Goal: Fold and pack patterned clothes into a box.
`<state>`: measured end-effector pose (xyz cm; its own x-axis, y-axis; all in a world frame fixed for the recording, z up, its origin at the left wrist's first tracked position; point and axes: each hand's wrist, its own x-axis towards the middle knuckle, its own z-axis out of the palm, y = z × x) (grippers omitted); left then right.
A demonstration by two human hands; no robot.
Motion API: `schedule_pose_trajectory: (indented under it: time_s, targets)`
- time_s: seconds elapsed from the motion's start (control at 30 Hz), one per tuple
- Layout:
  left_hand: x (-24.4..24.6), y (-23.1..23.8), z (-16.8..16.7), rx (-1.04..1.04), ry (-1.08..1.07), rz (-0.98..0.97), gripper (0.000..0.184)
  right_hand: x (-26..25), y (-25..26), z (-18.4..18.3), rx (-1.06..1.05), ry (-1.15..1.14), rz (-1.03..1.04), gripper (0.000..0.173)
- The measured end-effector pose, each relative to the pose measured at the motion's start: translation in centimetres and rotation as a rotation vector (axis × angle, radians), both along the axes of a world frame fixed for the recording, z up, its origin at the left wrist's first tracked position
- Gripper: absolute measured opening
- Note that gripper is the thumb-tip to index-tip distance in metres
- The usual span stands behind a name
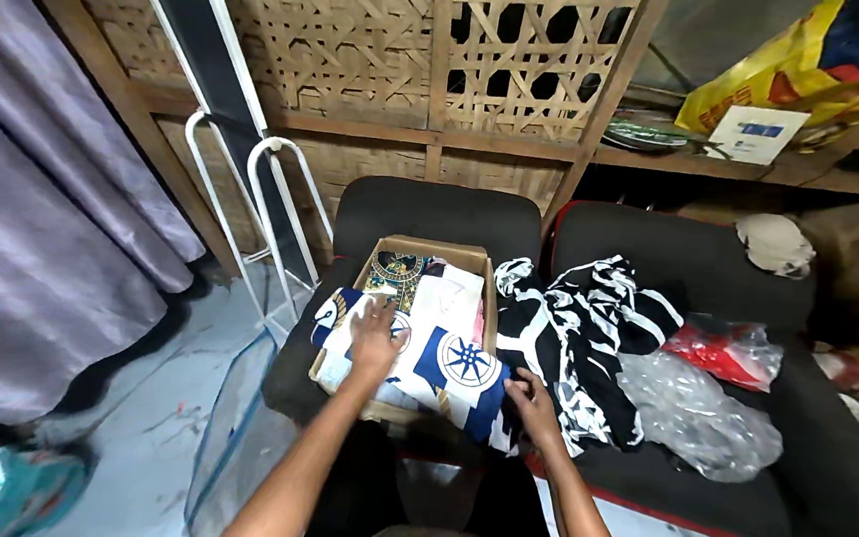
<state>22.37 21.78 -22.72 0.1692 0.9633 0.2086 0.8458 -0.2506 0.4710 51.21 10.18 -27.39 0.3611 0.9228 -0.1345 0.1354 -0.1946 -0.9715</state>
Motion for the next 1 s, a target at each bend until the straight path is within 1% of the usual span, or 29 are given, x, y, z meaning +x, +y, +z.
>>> schedule_pose_trajectory:
  time_s: [0.07, 0.1, 0.13, 0.23, 0.3, 0.37, 0.5, 0.57, 0.67, 0.73, 0.8, 0.87, 1.0]
  targets:
    - [4.3, -2.1, -2.5, -0.004, 0.043, -0.177, 0.071, 0.3, 0.6, 0.4, 0.03, -0.01, -0.031, 0.036]
    - [5.9, -3.0, -3.3, -0.012, 0.062, -0.241, 0.073, 0.2, 0.9, 0.6, 0.035, 0.009, -0.042, 0.03]
    - [7.1, -3.5, -4.0, -0.03, 0.085, -0.288, 0.075, 0.1, 1.0, 0.7, 0.028, 0.047, -0.056, 0.027]
    - [8.5, -4.1, -5.8, -0.072, 0.148, -0.337, 0.078, -0.4, 1.2, 0.7, -0.002, 0.178, -0.121, 0.027]
    - [8.4, -4.1, -6.4, -0.083, 0.178, -0.33, 0.078, -0.7, 1.1, 0.4, -0.006, 0.208, -0.124, 0.029]
    - [8.3, -4.1, -6.5, -0.071, 0.193, -0.326, 0.078, -0.7, 1.0, -0.1, 0.014, 0.229, -0.098, 0.03]
    - [8.3, -4.3, -6.4, -0.084, 0.21, -0.33, 0.079, -0.2, 1.2, -0.4, 0.044, 0.284, 0.021, 0.035]
    - [8.3, -4.3, -6.4, -0.089, 0.228, -0.331, 0.08, 0.2, 1.6, -0.7, 0.079, 0.218, 0.071, 0.037]
    - [8.4, -4.3, -6.6, -0.075, 0.228, -0.325, 0.08, 0.8, 2.3, -1.7, 0.141, 0.05, 0.097, 0.034]
    - [8.3, -4.3, -6.6, -0.069, 0.216, -0.328, 0.08, 1.2, 2.9, -2.3, 0.177, -0.034, 0.164, 0.033]
    - [8.3, -4.3, -6.8, -0.05, 0.207, -0.332, 0.08, 1.0, 3.2, -1.9, 0.204, -0.11, 0.23, 0.032]
    - [8.2, -4.3, -7.1, -0.028, 0.196, -0.339, 0.08, 0.4, 3.3, -1.3, 0.266, -0.162, 0.193, 0.03]
    - [8.4, -4.2, -7.1, -0.029, 0.179, -0.337, 0.077, -0.5, 3.8, -1.7, 0.387, -0.232, -0.027, 0.027]
